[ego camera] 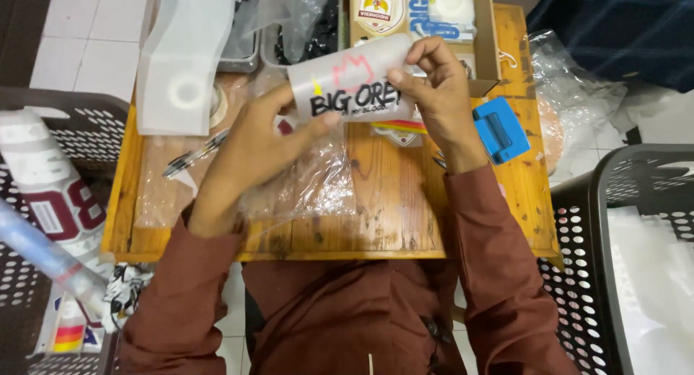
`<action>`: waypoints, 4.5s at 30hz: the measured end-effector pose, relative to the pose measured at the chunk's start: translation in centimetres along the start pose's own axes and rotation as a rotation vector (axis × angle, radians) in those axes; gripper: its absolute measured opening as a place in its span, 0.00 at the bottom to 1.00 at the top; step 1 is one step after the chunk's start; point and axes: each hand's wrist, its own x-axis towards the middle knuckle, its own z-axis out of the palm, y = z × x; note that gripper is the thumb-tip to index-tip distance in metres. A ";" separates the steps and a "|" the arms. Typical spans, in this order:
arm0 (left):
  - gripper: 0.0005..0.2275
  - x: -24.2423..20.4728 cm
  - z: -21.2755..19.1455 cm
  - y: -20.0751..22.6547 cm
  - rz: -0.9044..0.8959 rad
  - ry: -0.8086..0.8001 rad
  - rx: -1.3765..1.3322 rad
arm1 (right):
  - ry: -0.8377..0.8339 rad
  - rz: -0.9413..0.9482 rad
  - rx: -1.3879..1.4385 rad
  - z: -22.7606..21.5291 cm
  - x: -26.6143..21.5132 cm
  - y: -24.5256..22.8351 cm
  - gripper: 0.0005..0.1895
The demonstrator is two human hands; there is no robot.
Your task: The person is weeding vinyl stickers by removing the excess vinyl material from the backing paper using their hands and a small weeding tool.
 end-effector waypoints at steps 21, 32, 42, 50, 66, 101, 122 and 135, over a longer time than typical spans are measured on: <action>0.16 6.1 2.2 -8.7 -0.001 -0.381 -0.741 | -0.467 0.281 -1.272 -8.5 10.9 2.8 0.32; 0.17 6.3 4.5 -9.7 -0.018 -0.476 -0.578 | -0.428 0.353 -1.290 -9.1 12.8 4.7 0.14; 0.17 5.9 4.0 -7.6 -0.306 -0.582 -0.678 | -0.390 0.229 -1.021 -14.9 14.9 -1.8 0.06; 0.11 5.9 4.0 -7.7 -0.128 -0.631 -0.689 | -0.379 0.342 -1.515 -16.7 12.8 -1.4 0.22; 0.11 5.3 4.6 -10.3 0.019 -0.287 -0.989 | -0.543 0.316 -1.071 -5.5 3.6 -2.6 0.08; 0.17 5.8 6.6 -12.9 0.015 -0.024 -1.316 | 0.329 0.600 -1.478 -19.0 -4.5 -1.3 0.26; 0.22 5.9 4.9 -9.3 -0.095 -0.001 -1.236 | -0.319 0.276 -1.524 -10.9 6.1 -0.8 0.19; 0.17 6.2 4.8 -7.2 -0.035 -0.010 -0.804 | -0.217 0.392 -1.385 -9.4 5.0 -0.4 0.16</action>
